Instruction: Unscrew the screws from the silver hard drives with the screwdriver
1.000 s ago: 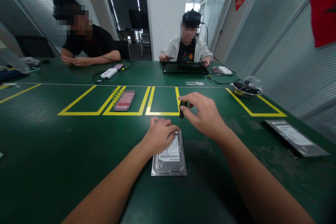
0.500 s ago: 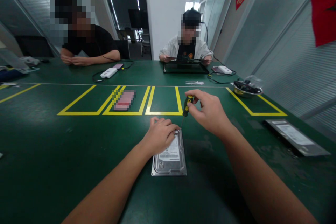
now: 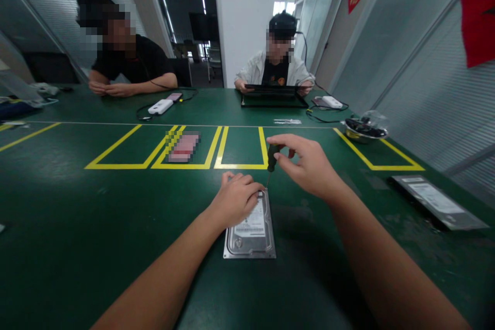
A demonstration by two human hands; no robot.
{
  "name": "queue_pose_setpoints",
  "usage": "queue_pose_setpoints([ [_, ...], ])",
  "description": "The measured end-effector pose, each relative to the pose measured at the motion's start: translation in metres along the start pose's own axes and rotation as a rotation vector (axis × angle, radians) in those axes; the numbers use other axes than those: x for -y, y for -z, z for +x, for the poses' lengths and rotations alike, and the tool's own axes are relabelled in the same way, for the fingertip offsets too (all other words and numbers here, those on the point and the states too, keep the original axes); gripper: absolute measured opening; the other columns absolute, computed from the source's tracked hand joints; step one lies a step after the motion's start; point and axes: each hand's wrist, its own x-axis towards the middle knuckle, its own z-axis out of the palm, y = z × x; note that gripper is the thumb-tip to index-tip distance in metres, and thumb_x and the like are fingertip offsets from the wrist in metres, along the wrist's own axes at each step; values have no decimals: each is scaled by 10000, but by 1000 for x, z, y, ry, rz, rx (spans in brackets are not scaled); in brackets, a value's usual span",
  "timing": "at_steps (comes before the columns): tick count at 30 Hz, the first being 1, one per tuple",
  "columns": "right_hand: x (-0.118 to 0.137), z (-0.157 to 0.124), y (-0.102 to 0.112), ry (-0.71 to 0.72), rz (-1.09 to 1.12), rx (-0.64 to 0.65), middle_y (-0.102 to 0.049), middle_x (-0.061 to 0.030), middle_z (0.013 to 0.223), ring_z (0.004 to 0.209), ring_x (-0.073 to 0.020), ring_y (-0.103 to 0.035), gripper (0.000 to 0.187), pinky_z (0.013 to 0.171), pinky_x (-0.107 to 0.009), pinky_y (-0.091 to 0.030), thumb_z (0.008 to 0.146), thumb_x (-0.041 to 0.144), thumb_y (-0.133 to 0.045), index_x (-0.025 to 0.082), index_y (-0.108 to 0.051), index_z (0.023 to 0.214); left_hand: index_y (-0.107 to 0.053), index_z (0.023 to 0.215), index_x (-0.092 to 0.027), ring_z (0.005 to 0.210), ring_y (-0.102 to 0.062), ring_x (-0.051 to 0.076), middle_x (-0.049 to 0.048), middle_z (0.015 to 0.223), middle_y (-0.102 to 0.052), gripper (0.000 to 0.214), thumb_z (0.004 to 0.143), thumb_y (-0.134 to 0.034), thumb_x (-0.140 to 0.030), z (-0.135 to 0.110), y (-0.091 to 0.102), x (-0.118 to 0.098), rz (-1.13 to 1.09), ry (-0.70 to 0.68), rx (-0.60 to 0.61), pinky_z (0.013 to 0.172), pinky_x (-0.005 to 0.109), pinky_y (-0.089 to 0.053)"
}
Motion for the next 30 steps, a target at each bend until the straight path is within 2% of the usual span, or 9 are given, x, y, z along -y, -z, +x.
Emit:
queue_pose_setpoints([
  [6,1,0,3,45,35,16,-697,-44,1153,1064,-198,-633,327,906,-369,-503,866,122,-498,218,-651,1139,-668,1095,-281,917,-522,230,40,940,-629,276,930,-449,-250,1,0,1,13,5,12,840,418,-252],
  [14,8,2,4,37,4,18,-672,-54,971,880,-171,-611,192,777,-314,-494,857,209,-593,196,-682,1027,-671,1100,-287,924,-517,231,44,950,-630,287,935,-440,-244,0,0,0,4,3,11,845,420,-253],
  [21,10,1,2,76,-25,-3,-696,-73,1072,1007,-193,-624,229,892,-347,-482,880,155,-533,172,-683,1052,-672,1089,-290,919,-522,231,37,933,-629,271,931,-456,-249,1,1,-1,10,7,12,841,424,-252],
  [26,10,1,-1,27,-70,-51,-668,-58,927,871,-172,-617,171,782,-304,-497,860,247,-617,175,-695,994,-668,1095,-292,920,-526,233,37,936,-626,267,934,-457,-259,1,0,0,17,9,13,843,426,-253],
  [30,12,0,-3,56,-80,-73,-676,-69,965,910,-182,-617,186,814,-316,-486,873,219,-576,161,-680,1016,-671,1097,-286,922,-524,234,44,938,-627,275,937,-448,-265,1,0,0,10,11,15,846,426,-255],
])
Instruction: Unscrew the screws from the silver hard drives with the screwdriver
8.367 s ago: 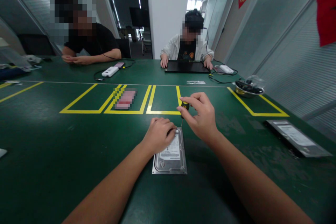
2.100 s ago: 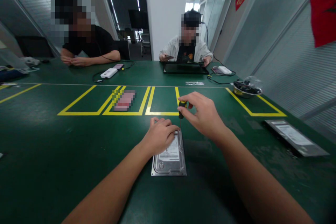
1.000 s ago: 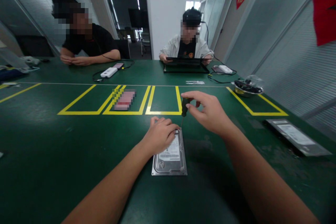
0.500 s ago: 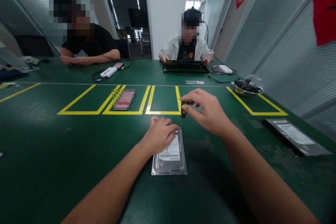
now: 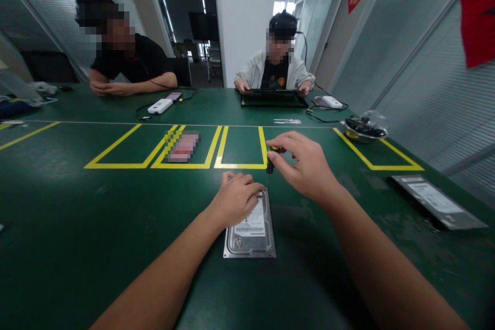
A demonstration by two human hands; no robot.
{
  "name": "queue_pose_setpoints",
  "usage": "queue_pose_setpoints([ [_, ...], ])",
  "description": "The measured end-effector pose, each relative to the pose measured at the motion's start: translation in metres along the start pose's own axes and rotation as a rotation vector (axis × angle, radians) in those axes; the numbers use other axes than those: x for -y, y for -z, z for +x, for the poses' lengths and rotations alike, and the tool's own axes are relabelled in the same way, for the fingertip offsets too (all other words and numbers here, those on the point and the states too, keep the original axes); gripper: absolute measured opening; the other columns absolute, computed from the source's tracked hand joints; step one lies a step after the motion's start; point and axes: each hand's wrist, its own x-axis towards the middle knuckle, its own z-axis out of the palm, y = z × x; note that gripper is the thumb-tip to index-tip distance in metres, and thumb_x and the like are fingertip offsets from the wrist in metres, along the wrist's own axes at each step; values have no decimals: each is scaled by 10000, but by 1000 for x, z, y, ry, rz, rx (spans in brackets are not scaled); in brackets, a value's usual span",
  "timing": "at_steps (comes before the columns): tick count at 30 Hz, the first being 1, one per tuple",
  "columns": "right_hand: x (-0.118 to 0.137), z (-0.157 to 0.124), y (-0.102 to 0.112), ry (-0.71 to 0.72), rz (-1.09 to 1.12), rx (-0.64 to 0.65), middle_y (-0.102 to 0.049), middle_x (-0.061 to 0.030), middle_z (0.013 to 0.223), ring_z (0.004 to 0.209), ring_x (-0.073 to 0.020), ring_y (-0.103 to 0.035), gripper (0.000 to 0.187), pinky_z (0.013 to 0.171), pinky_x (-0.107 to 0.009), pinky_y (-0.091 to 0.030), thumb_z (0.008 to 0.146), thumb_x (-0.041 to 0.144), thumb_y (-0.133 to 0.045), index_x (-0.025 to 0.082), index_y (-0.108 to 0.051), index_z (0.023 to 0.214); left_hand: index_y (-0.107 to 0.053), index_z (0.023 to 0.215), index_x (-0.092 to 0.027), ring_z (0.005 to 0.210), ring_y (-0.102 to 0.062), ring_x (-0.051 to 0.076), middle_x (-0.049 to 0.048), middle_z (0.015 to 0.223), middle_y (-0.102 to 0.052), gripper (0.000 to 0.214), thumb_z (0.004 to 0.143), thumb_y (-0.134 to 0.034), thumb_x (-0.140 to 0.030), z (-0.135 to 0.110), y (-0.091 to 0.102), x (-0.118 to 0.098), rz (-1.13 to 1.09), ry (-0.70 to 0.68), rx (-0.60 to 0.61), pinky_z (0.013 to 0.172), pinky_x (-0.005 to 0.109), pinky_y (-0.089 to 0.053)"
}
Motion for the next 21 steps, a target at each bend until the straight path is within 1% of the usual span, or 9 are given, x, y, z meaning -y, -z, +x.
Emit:
queue_pose_setpoints([
  [2,0,0,0,15,0,6,-689,-65,985,914,-181,-621,203,831,-321,-479,878,183,-544,162,-673,1034,-671,1100,-285,921,-523,233,44,935,-626,278,937,-447,-262,0,0,0,-4,-2,2,848,425,-255],
  [4,0,0,-1,9,-14,8,-689,-57,958,881,-175,-619,201,815,-316,-476,876,184,-553,164,-670,1038,-670,1103,-287,920,-523,231,40,934,-624,278,936,-449,-260,0,1,0,-3,-2,1,847,423,-255],
  [7,1,1,-1,-23,-37,-6,-666,-49,899,847,-173,-605,150,775,-303,-473,860,235,-607,167,-677,974,-670,1101,-288,921,-523,230,38,942,-622,277,937,-449,-262,0,1,0,-1,0,3,843,420,-255],
  [10,2,2,0,-23,-30,-11,-666,-49,887,841,-173,-605,126,768,-305,-473,863,235,-595,166,-676,930,-672,1102,-290,921,-521,230,40,942,-624,284,938,-442,-260,0,2,0,-8,1,7,842,419,-255],
  [14,2,1,2,2,-12,-14,-689,-58,922,847,-177,-621,172,784,-317,-479,851,167,-551,154,-669,976,-671,1110,-289,921,-518,233,45,937,-623,289,932,-444,-261,1,1,0,-12,1,9,849,421,-255],
  [21,-2,1,0,-9,-21,8,-683,-55,944,853,-174,-614,170,784,-308,-468,855,189,-579,164,-665,999,-668,1097,-297,926,-527,233,34,940,-629,276,932,-449,-264,0,0,0,-12,4,-3,844,425,-256],
])
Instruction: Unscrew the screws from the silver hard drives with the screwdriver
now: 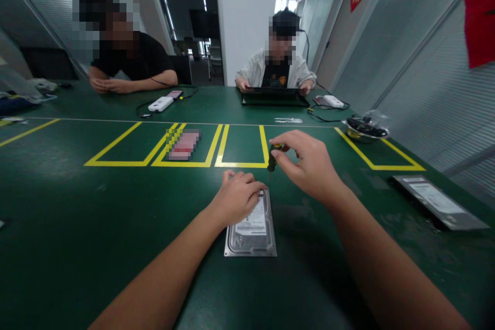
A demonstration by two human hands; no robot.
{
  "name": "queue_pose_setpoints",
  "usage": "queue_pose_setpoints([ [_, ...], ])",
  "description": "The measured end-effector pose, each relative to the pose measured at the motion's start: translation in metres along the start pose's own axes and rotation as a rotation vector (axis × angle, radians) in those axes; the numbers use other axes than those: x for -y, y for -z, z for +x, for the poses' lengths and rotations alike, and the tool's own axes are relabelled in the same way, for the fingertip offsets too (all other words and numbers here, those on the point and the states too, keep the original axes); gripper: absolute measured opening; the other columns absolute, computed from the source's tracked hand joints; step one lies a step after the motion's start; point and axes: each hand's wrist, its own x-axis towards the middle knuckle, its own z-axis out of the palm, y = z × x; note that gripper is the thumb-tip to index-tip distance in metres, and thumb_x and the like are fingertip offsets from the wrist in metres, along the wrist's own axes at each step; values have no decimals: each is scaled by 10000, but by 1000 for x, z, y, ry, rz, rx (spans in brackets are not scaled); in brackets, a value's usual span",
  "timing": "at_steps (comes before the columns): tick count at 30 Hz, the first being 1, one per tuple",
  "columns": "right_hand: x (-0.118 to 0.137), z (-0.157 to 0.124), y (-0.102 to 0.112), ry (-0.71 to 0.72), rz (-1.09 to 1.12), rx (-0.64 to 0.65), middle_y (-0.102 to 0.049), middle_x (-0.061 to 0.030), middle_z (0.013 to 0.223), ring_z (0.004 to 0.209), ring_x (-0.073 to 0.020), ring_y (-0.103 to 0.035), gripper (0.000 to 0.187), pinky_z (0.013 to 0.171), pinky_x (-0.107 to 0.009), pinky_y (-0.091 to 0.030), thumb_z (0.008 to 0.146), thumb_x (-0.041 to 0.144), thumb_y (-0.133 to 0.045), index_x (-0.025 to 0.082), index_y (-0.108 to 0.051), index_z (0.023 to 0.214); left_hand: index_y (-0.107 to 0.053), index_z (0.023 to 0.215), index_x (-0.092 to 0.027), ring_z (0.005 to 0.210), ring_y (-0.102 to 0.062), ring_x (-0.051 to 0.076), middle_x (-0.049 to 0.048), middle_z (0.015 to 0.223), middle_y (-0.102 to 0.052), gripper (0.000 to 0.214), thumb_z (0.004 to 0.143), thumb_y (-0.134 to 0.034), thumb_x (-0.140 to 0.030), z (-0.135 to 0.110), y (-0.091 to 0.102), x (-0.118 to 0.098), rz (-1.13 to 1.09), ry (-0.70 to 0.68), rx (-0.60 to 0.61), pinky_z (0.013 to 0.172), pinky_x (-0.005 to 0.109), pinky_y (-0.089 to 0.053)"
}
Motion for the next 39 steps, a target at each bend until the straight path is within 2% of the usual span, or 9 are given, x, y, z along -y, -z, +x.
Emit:
queue_pose_setpoints([
  [7,0,0,1,-18,-8,10,-667,-44,925,816,-162,-598,152,763,-302,-455,850,218,-619,170,-659,989,-659,1045,-246,934,-542,233,42,969,-657,238,927,-453,-252,1,1,0,-18,23,-8,853,432,-257],
  [29,-3,-1,3,-33,-23,-13,-665,-44,906,779,-162,-587,220,671,-285,-427,834,218,-599,166,-638,1045,-656,1037,-238,949,-543,234,40,976,-652,249,932,-432,-264,0,2,-1,-26,29,4,886,432,-262],
  [39,0,1,15,-83,-56,-146,-603,-41,870,682,-144,-539,169,673,-313,-451,855,238,-580,195,-664,995,-662,1027,-235,947,-548,231,37,979,-661,244,932,-442,-279,0,0,1,-53,29,-9,885,440,-262],
])
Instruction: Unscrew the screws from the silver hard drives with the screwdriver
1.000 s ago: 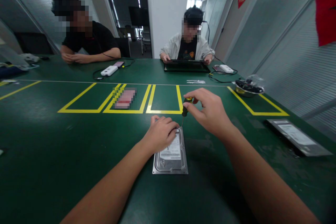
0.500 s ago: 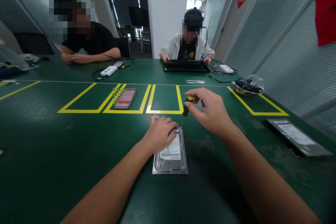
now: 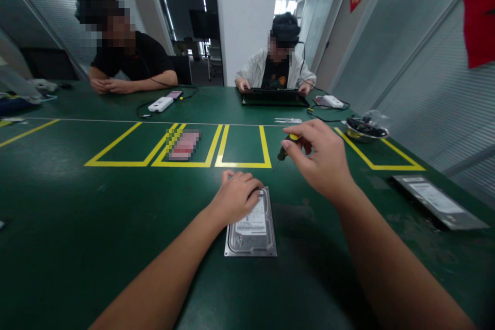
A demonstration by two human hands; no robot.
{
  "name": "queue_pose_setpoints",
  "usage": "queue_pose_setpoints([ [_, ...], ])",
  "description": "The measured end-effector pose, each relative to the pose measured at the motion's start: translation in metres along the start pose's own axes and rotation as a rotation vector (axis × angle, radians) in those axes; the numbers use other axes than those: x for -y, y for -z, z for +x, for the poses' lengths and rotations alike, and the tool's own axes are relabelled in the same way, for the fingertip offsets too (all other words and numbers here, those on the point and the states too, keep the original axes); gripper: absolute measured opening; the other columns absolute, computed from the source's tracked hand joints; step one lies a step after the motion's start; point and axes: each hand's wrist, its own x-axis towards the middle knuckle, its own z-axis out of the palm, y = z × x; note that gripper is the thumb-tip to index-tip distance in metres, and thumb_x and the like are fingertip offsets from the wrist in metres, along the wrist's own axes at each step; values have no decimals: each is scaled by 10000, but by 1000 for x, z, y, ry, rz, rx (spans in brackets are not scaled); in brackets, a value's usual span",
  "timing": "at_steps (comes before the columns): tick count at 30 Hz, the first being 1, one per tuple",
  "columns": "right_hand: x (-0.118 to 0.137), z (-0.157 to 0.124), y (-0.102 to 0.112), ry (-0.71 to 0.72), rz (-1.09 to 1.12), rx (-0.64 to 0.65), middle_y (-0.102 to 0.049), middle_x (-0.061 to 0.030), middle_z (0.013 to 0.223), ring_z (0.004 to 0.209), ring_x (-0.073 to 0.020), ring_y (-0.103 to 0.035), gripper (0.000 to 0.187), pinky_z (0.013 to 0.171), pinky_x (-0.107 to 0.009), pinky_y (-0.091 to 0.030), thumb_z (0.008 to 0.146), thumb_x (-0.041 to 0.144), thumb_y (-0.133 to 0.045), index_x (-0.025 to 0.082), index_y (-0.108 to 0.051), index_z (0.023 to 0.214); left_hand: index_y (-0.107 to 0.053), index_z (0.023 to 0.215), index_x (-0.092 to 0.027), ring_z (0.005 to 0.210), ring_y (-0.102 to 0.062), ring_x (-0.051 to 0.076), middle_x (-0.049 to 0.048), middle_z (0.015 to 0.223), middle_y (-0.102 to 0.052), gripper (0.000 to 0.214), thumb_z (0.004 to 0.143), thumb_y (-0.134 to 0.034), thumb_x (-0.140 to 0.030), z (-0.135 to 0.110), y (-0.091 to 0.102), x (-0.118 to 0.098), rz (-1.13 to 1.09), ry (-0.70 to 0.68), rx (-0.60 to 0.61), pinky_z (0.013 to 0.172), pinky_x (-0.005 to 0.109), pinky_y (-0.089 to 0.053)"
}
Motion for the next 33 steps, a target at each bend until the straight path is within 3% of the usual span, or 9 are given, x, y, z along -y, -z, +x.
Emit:
queue_pose_setpoints([
  [6,10,-3,2,-17,-10,4,-590,-42,867,661,-140,-540,122,656,-309,-460,850,256,-601,194,-647,944,-691,1055,-245,961,-557,238,48,996,-668,292,939,-442,-344,0,3,1,-7,6,19,886,455,-265],
  [11,18,-3,5,2,-50,7,-638,-56,909,728,-167,-577,110,681,-313,-459,852,268,-602,203,-628,938,-674,1128,-249,999,-547,268,75,1059,-654,406,886,-505,-526,-3,7,0,-3,8,44,902,472,-268],
  [16,25,-6,7,-44,-117,38,-659,-18,778,678,-157,-596,148,633,-280,-417,840,314,-641,193,-606,916,-617,1193,-256,1039,-533,302,88,1102,-634,591,784,-559,-677,-7,9,-1,21,-1,86,912,478,-281],
  [20,26,-13,8,-23,-204,107,-646,-29,745,666,-165,-587,128,598,-277,-376,838,301,-632,185,-582,862,-576,1206,-275,1038,-530,301,79,1121,-626,579,802,-528,-686,-9,7,-1,29,32,101,908,481,-289],
  [26,11,-40,19,-12,-366,102,-596,-37,725,660,-176,-545,135,593,-293,-378,856,315,-593,207,-532,802,-580,1188,-252,1031,-512,311,91,1102,-618,672,772,-471,-768,-13,2,0,74,110,50,949,527,-269],
  [33,-23,-91,30,-112,-500,120,-592,-70,795,702,-202,-562,158,608,-318,-421,892,343,-529,190,-544,857,-612,1116,-246,1005,-521,307,82,1050,-611,648,786,-430,-773,-13,3,0,80,130,66,969,581,-244],
])
